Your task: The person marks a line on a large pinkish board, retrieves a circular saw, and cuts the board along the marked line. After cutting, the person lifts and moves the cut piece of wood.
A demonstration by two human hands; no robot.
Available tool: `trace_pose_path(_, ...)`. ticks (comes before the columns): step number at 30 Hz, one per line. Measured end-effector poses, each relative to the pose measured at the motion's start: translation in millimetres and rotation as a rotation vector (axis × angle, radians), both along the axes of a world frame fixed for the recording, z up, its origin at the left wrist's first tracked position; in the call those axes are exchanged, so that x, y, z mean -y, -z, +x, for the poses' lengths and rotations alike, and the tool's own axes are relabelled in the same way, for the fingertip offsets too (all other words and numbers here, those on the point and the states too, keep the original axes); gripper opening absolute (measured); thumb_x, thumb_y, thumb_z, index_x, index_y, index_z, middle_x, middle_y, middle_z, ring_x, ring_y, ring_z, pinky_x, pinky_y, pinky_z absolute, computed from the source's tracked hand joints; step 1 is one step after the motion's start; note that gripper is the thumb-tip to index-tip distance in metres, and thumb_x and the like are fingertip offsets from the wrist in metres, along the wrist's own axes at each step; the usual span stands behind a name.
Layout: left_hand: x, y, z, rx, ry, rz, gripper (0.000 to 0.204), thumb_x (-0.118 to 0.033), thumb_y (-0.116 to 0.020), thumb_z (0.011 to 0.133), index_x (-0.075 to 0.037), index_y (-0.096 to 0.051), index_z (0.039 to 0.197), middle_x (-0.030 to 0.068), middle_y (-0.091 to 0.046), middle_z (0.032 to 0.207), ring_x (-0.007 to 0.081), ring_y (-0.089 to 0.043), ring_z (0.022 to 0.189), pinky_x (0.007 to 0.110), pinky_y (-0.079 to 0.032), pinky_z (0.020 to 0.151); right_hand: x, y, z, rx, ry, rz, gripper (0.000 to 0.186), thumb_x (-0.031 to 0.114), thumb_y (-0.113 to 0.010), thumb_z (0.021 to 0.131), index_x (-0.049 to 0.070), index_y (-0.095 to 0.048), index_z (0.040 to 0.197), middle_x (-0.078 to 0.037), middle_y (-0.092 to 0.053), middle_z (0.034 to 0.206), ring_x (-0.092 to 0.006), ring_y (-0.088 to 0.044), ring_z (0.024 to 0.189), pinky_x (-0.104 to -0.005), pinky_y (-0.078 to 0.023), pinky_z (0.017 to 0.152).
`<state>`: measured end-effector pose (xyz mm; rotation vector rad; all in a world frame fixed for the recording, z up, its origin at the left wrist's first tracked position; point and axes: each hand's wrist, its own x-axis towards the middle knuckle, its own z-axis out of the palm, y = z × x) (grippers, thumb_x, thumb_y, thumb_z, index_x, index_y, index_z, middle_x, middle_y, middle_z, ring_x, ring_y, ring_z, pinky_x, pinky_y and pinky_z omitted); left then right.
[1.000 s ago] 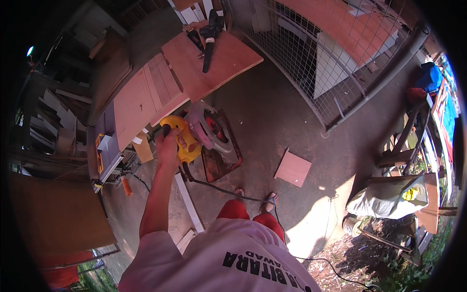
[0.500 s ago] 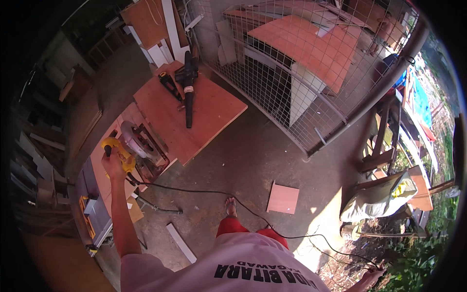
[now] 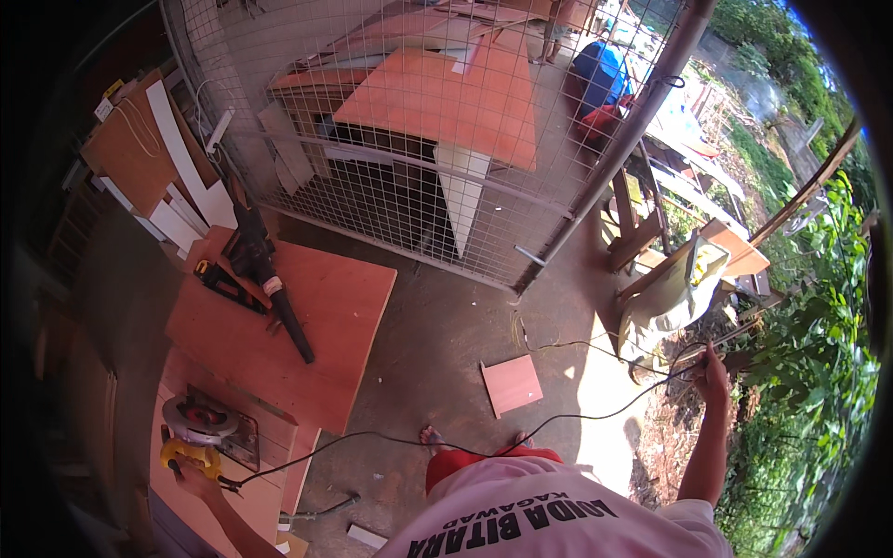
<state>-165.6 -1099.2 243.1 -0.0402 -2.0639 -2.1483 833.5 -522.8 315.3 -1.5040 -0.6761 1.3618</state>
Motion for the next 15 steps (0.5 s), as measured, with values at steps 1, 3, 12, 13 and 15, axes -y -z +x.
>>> trace_pose_path(1, 2, 10, 1, 0.030, -0.081, -0.025, 0.019, -0.020, -0.060, 0.100, -0.003, -0.061, 0.095, -0.0012, -0.050, 0.075, 0.0100, -0.048, 0.063, 0.028, -0.039, 0.057, 0, -6, -23, 0.080, -0.087, 0.006, 0.042, 0.047, -0.057, 0.104, 0.015, -0.056, 0.077, 0.005, -0.049, 0.060, -0.0080, -0.040, 0.044, -0.0268, -0.030, 0.044)
trace_pose_path(3, 8, 16, 8, 0.072, -0.262, -0.086, 0.020, -0.021, -0.061, 0.100, -0.001, -0.061, 0.096, -0.0006, -0.051, 0.075, 0.0106, -0.049, 0.062, 0.028, -0.040, 0.057, 7, -29, -94, 0.262, -0.238, -0.035, 0.047, 0.049, -0.052, 0.105, 0.012, -0.056, 0.077, 0.006, -0.040, 0.055, -0.0075, -0.037, 0.045, -0.0261, -0.027, 0.044)
trace_pose_path(12, 11, -4, 29, -0.358, -0.750, -1.202, 0.042, -0.036, -0.064, 0.100, 0.002, -0.063, 0.120, 0.0175, -0.064, 0.100, 0.0334, -0.062, 0.087, 0.042, -0.052, 0.080, 6, -34, -246, 0.686, -0.799, 0.026, 0.055, 0.048, -0.051, 0.106, 0.005, -0.066, 0.074, 0.002, -0.053, 0.063, -0.0089, -0.043, 0.057, -0.0295, -0.034, 0.054)
trace_pose_path(13, -28, -25, 62, -0.489, -0.976, -1.452, 0.044, -0.037, -0.064, 0.099, 0.002, -0.063, 0.122, 0.0201, -0.065, 0.106, 0.0363, -0.063, 0.093, 0.043, -0.053, 0.084, 12, -41, -257, 0.744, -0.833, 0.042, 0.056, 0.048, -0.051, 0.106, 0.005, -0.067, 0.074, 0.001, -0.053, 0.063, -0.0102, -0.045, 0.058, -0.0307, -0.036, 0.055)
trace_pose_path(15, -88, -71, 140, -0.571, -0.572, -1.169, 0.043, -0.034, -0.063, 0.100, 0.001, -0.062, 0.124, 0.0194, -0.063, 0.113, 0.0353, -0.062, 0.099, 0.044, -0.053, 0.085, 18, -37, -278, 0.784, -0.928, 0.168, 0.055, 0.047, -0.052, 0.105, 0.003, -0.069, 0.076, -0.004, -0.056, 0.062, -0.0159, -0.052, 0.059, -0.0347, -0.042, 0.059)
